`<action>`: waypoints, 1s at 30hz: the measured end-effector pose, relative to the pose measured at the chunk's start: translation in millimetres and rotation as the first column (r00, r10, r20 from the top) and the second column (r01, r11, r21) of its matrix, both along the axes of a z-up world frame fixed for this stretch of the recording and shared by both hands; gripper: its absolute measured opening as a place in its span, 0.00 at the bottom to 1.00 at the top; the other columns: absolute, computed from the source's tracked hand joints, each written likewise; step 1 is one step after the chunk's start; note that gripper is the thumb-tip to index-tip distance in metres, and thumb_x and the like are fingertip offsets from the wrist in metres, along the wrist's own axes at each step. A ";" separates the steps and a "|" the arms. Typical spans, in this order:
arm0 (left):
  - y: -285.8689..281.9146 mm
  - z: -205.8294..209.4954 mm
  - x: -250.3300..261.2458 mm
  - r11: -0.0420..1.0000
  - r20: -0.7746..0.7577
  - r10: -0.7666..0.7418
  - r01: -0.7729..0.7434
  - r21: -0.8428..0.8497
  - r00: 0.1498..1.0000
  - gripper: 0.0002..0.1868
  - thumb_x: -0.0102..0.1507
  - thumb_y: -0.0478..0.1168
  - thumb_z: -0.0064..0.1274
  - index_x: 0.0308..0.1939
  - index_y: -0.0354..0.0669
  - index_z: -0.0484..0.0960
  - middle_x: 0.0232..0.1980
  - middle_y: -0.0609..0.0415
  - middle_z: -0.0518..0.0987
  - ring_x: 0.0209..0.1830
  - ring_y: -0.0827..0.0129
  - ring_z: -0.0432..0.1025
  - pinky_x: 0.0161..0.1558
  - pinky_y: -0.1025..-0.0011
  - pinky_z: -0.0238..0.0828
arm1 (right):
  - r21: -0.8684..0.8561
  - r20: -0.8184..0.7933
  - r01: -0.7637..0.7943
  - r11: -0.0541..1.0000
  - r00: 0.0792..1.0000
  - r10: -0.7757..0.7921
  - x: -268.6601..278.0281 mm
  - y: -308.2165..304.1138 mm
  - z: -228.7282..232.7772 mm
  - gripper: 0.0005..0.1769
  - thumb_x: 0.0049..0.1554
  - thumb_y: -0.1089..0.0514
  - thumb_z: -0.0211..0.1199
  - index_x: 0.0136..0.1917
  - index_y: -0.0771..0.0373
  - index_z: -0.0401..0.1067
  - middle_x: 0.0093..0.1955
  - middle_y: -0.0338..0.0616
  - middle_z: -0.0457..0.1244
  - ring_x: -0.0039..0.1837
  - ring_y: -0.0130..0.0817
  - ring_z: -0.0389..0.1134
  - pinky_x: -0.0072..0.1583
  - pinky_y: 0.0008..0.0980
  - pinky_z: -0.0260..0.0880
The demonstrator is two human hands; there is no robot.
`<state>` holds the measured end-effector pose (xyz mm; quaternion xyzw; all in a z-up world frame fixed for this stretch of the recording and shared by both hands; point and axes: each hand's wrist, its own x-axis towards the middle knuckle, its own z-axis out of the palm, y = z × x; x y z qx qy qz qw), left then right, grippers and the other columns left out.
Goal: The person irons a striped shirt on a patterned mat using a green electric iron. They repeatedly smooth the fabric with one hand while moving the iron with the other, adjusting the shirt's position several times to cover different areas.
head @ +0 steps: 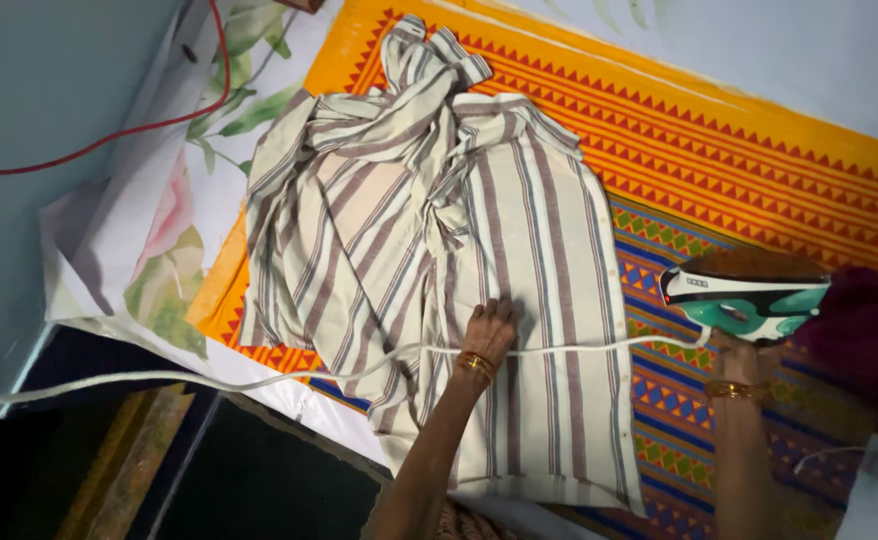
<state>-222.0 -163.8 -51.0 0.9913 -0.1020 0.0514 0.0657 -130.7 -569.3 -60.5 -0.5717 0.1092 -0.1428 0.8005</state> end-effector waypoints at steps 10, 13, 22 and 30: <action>-3.1 26.4 -2.2 0.950 -0.041 0.005 -0.017 -0.312 0.999 0.17 0.52 0.33 0.60 0.45 0.38 0.80 0.54 0.45 0.78 0.55 0.53 0.74 0.54 0.57 0.73 | -0.791 0.187 0.218 0.571 0.976 -0.114 -98.0 65.2 15.2 0.10 0.70 0.57 0.64 0.56 0.67 0.72 0.56 0.51 0.66 0.57 0.40 0.67 0.65 0.36 0.69; -3.7 28.2 -7.3 0.908 0.005 -0.041 0.039 -0.417 0.999 0.13 0.55 0.34 0.60 0.44 0.38 0.81 0.53 0.47 0.79 0.55 0.54 0.75 0.55 0.57 0.74 | -0.920 -0.014 -0.048 0.389 0.996 0.089 -118.5 129.3 67.8 0.16 0.59 0.68 0.61 0.61 0.60 0.73 0.61 0.50 0.64 0.65 0.46 0.64 0.65 0.43 0.67; 11.2 37.7 -20.6 0.740 -0.075 -0.030 -0.028 -0.672 0.997 0.07 0.56 0.37 0.60 0.37 0.39 0.83 0.46 0.44 0.82 0.44 0.55 0.78 0.45 0.61 0.79 | -0.916 -0.400 -0.293 -0.272 0.698 0.593 -83.5 213.0 85.7 0.22 0.49 0.53 0.71 0.56 0.58 0.73 0.56 0.48 0.68 0.63 0.46 0.67 0.69 0.52 0.59; 78.2 38.8 -6.3 0.684 0.176 0.458 -0.219 -0.695 0.871 0.02 0.62 0.34 0.56 0.36 0.40 0.82 0.40 0.44 0.81 0.41 0.48 0.76 0.41 0.55 0.76 | -0.616 -0.782 -0.666 -0.420 0.581 0.225 -89.8 137.5 60.2 0.13 0.61 0.48 0.58 0.47 0.54 0.80 0.42 0.41 0.72 0.41 0.37 0.74 0.47 0.40 0.75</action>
